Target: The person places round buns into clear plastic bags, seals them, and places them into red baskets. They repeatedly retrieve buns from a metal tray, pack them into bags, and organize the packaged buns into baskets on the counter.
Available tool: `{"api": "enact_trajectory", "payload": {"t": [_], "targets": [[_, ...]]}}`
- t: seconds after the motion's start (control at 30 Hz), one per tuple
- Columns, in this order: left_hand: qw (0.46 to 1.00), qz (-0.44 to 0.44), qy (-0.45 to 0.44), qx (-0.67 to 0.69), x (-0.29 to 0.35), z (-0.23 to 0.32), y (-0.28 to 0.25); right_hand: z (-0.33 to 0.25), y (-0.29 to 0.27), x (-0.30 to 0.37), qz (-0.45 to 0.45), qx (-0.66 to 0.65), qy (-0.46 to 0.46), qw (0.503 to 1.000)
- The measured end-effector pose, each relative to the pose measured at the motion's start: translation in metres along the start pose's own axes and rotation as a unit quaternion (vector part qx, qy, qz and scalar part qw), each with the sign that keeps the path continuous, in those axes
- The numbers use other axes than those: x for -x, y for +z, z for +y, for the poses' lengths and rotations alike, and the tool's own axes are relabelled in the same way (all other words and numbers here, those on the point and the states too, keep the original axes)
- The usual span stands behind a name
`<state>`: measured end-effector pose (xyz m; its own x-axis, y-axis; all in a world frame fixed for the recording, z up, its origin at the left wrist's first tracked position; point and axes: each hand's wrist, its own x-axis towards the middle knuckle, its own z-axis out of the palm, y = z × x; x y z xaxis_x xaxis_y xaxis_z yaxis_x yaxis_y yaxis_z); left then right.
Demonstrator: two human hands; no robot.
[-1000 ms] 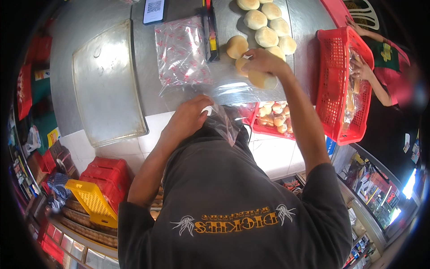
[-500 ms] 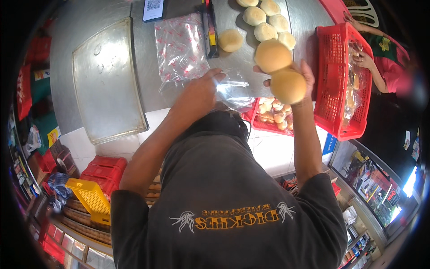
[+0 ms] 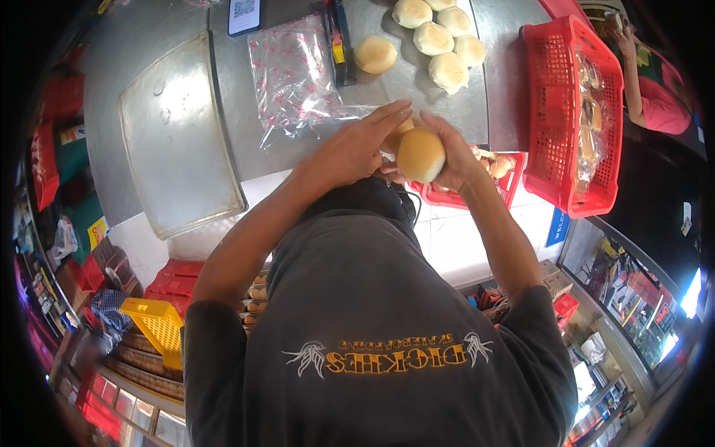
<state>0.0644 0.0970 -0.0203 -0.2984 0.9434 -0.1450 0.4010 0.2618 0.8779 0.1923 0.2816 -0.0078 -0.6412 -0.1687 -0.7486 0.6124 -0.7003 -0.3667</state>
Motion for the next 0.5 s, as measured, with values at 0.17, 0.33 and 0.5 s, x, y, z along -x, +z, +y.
{"api": "enact_trajectory", "payload": {"t": [0.17, 0.33, 0.5], "targets": [[0.999, 0.012, 0.029, 0.007, -0.002, -0.016, 0.008, 0.031, -0.006, -0.007, 0.044, 0.36, -0.193, 0.912], [0.996, -0.047, 0.058, 0.045, -0.017, 0.029, -0.021, -0.005, 0.011, 0.017, -0.002, 0.775, -0.373, 0.511], [0.999, -0.011, 0.049, -0.005, -0.006, 0.046, 0.016, 0.004, -0.007, 0.012, -0.001, 0.773, -0.373, 0.513]]}}
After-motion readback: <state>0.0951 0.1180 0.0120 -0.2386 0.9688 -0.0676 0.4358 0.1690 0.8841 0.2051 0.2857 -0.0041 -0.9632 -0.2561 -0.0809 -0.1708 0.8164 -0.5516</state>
